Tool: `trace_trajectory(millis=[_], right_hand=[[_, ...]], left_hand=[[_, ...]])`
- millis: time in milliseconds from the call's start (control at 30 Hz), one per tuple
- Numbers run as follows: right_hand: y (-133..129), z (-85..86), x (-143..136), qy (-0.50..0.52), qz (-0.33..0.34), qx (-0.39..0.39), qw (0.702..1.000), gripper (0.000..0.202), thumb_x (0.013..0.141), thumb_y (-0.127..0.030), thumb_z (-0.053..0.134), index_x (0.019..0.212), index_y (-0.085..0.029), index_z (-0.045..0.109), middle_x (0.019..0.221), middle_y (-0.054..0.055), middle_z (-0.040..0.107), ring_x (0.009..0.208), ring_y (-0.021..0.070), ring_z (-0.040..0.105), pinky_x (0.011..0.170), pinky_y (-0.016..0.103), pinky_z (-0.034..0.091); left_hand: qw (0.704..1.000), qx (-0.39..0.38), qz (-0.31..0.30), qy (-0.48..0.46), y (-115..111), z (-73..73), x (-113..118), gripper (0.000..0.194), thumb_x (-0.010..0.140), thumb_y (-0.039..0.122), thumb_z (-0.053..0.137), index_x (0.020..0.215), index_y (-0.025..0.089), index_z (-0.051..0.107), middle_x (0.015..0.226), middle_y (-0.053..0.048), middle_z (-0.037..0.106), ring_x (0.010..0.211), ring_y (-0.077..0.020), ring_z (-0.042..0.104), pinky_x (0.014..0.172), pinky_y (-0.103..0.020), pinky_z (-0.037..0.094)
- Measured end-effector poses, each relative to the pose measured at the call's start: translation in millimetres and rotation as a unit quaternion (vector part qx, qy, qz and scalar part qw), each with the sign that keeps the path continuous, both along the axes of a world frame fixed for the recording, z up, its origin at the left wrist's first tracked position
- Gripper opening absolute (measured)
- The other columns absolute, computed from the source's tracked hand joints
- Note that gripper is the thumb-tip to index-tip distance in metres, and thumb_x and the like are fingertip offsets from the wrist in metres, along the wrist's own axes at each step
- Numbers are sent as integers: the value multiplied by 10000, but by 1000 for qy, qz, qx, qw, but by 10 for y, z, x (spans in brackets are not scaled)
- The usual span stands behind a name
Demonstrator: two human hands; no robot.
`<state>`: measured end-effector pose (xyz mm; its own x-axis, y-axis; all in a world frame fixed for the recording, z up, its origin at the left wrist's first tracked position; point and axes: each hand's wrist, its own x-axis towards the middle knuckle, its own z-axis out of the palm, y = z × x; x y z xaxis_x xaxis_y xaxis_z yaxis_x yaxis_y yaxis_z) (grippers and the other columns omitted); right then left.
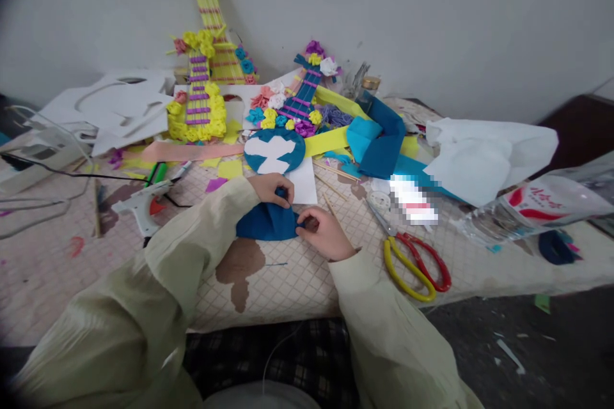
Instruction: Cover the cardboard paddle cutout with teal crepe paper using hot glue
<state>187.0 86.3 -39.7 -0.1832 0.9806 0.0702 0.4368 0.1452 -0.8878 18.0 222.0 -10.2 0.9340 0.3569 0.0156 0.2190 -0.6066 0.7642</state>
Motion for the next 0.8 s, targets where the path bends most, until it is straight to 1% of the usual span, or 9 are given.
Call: trace_trajectory(millis=[133,267,400,600,800], right_hand=[[-2,0,-11,-1,-6,6,1000,99,646,-208,598,735,-203,556,732,-3,583,622,134,534,619,289,451],[-2,-13,-18,-11,-12,15,1000,89,639,-204,596,712,-205,545,701,-11,571,600,130,525,597,282,445],[2,-14,-21,-4,-13,16,1000,70,656,-199,573,722,-204,549,725,-2,581,633,138,537,623,288,450],[4,-19,-45,-9,-33,25,999,63,655,-177,553,715,-197,553,713,1,581,643,142,536,631,286,444],[-3,-29,-81,-34,-72,26,996,53,634,-188,564,681,-202,542,646,-17,555,589,135,507,581,272,422]], left_hand=[[1000,-7,2,-17,-14,-6,20,83,627,185,685,675,130,644,661,-2,647,619,-89,555,619,-192,419],[1000,-5,7,-20,-32,-10,62,66,620,159,685,662,136,639,638,11,634,600,-82,544,609,-190,411],[1000,1,8,-15,-50,-10,80,56,615,142,678,653,138,637,627,15,631,599,-84,539,609,-194,404],[1000,16,19,-13,-72,-44,84,53,610,114,664,650,134,635,623,15,627,584,-82,528,600,-198,395],[999,18,20,-17,-66,-70,100,58,609,109,663,656,126,634,639,5,631,607,-91,544,607,-201,403]])
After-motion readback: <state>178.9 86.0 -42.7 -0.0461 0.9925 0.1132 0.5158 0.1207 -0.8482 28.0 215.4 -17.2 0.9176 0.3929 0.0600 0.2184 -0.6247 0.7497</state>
